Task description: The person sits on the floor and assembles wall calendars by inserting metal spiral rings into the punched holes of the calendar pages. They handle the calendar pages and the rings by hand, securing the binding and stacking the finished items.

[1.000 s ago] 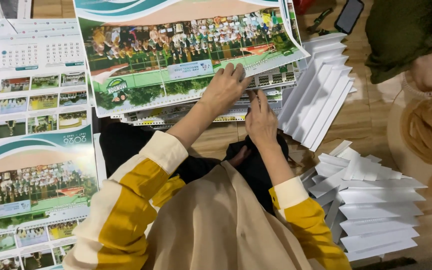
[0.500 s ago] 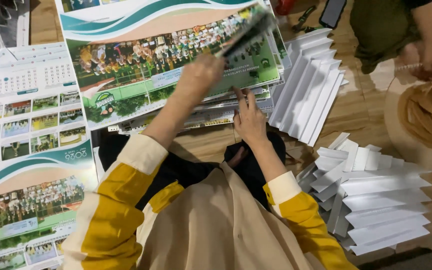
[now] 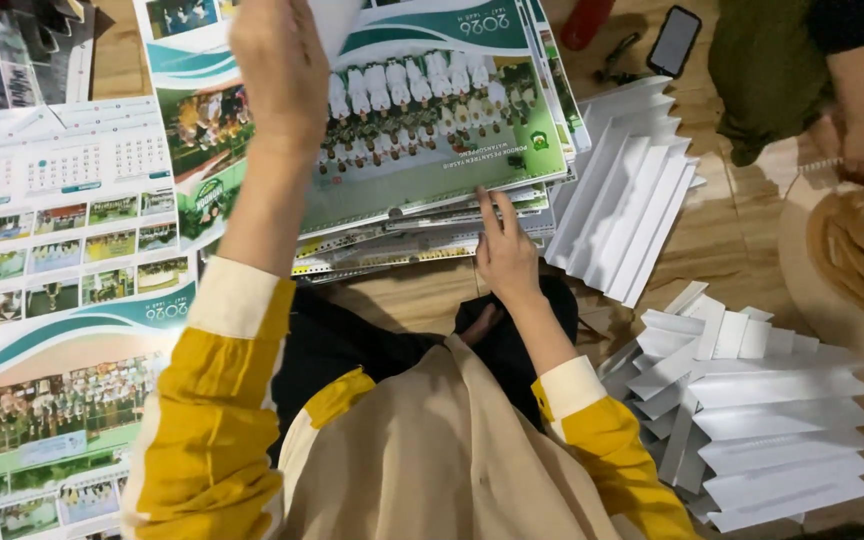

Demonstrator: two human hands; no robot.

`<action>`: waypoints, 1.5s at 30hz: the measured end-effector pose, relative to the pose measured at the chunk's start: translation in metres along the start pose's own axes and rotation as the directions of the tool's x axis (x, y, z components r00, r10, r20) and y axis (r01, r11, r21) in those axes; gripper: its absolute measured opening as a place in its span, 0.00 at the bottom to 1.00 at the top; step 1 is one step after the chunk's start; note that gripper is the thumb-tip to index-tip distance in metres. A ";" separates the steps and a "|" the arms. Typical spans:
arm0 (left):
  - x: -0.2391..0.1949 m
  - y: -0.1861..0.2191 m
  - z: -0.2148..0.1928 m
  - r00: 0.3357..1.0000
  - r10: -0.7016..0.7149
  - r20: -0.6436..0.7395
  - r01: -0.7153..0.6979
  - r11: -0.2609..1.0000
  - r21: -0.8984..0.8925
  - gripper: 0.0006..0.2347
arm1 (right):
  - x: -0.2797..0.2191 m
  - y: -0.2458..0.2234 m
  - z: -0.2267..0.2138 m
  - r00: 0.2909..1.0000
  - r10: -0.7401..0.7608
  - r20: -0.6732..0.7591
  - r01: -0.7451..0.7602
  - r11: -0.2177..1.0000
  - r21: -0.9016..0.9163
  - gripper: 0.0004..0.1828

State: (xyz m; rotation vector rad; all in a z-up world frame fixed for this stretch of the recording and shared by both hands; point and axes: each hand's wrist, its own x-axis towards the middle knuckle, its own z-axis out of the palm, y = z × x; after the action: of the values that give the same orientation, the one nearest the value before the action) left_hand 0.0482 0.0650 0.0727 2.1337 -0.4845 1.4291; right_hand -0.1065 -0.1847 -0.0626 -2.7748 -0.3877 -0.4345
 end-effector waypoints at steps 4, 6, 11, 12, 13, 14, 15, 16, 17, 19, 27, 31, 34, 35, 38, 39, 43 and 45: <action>-0.055 0.029 0.014 0.978 -0.101 0.182 0.118 0.989 -0.086 0.19 | -0.005 0.006 -0.001 0.990 -0.121 -0.073 0.116 0.991 -0.064 0.31; -0.068 0.049 0.014 0.975 -0.086 0.205 0.113 0.985 -0.127 0.20 | -0.007 0.008 0.000 0.986 -0.147 -0.073 0.141 0.987 -0.083 0.31; -0.116 0.070 0.032 0.814 0.262 0.518 -0.265 0.962 -0.069 0.04 | -0.013 0.020 0.023 0.982 -0.145 -0.121 0.129 0.983 -0.132 0.25; -0.118 0.076 0.030 0.815 0.257 0.520 -0.265 0.962 -0.061 0.04 | -0.012 0.022 0.025 0.981 -0.151 -0.122 0.136 0.983 -0.126 0.25; -0.120 0.083 0.027 0.766 0.266 0.586 -0.295 0.954 -0.047 0.04 | -0.012 0.024 0.026 0.975 -0.175 -0.136 0.153 0.975 -0.159 0.20; -0.123 0.091 0.025 0.710 0.272 0.649 -0.323 0.945 -0.042 0.05 | -0.014 0.027 0.028 0.970 -0.194 -0.148 0.164 0.967 -0.193 0.16; -0.122 0.093 0.023 0.709 0.270 0.652 -0.322 0.946 -0.041 0.05 | -0.011 0.022 0.022 0.970 -0.194 -0.146 0.165 0.968 -0.189 0.16; -0.120 0.097 0.021 0.655 0.257 0.710 -0.313 0.948 -0.055 0.09 | -0.009 0.018 0.015 0.970 -0.193 -0.151 0.163 0.968 -0.190 0.18; -0.118 0.100 0.020 0.597 0.245 0.764 -0.302 0.951 -0.069 0.13 | -0.006 0.014 0.008 0.969 -0.191 -0.155 0.160 0.968 -0.192 0.20; -0.103 0.108 0.009 0.582 0.227 0.781 -0.323 0.946 -0.035 0.14 | -0.005 0.015 0.008 0.969 -0.194 -0.153 0.160 0.965 -0.210 0.23; -0.108 0.103 0.025 0.628 0.185 0.756 -0.322 0.946 0.036 0.14 | 0.000 0.015 0.000 0.956 -0.239 -0.170 0.189 0.946 -0.264 0.24; -0.113 0.098 0.035 0.551 0.156 0.820 -0.294 0.956 0.016 0.13 | -0.005 0.019 0.005 0.950 -0.269 -0.157 0.216 0.932 -0.290 0.27; -0.112 0.094 0.039 0.518 0.163 0.840 -0.308 0.951 0.005 0.15 | -0.006 0.019 0.009 0.950 -0.262 -0.170 0.204 0.934 -0.295 0.29; -0.112 0.093 0.041 0.505 0.164 0.847 -0.307 0.952 -0.002 0.15 | -0.005 0.019 0.010 0.952 -0.253 -0.172 0.193 0.934 -0.301 0.30; -0.100 0.098 0.034 0.473 0.157 0.867 -0.271 0.962 -0.027 0.13 | -0.008 0.025 0.020 0.952 -0.249 -0.180 0.188 0.935 -0.301 0.30; -0.097 0.098 0.033 0.472 0.160 0.867 -0.271 0.962 -0.030 0.13 | -0.008 0.025 0.020 0.952 -0.247 -0.180 0.185 0.935 -0.302 0.30; -0.081 0.100 0.024 0.473 0.184 0.861 -0.248 0.966 -0.070 0.11 | -0.005 0.024 0.017 0.954 -0.244 -0.176 0.188 0.940 -0.286 0.29; -0.081 0.100 0.021 0.485 0.202 0.851 -0.242 0.966 -0.091 0.11 | -0.005 0.021 0.016 0.949 -0.252 -0.187 0.193 0.939 -0.286 0.29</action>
State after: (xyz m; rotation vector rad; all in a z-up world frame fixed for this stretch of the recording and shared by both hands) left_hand -0.0231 -0.0266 0.0132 2.7980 -1.1342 0.3191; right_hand -0.1008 -0.2000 -0.0840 -2.9018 -0.6370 -0.9043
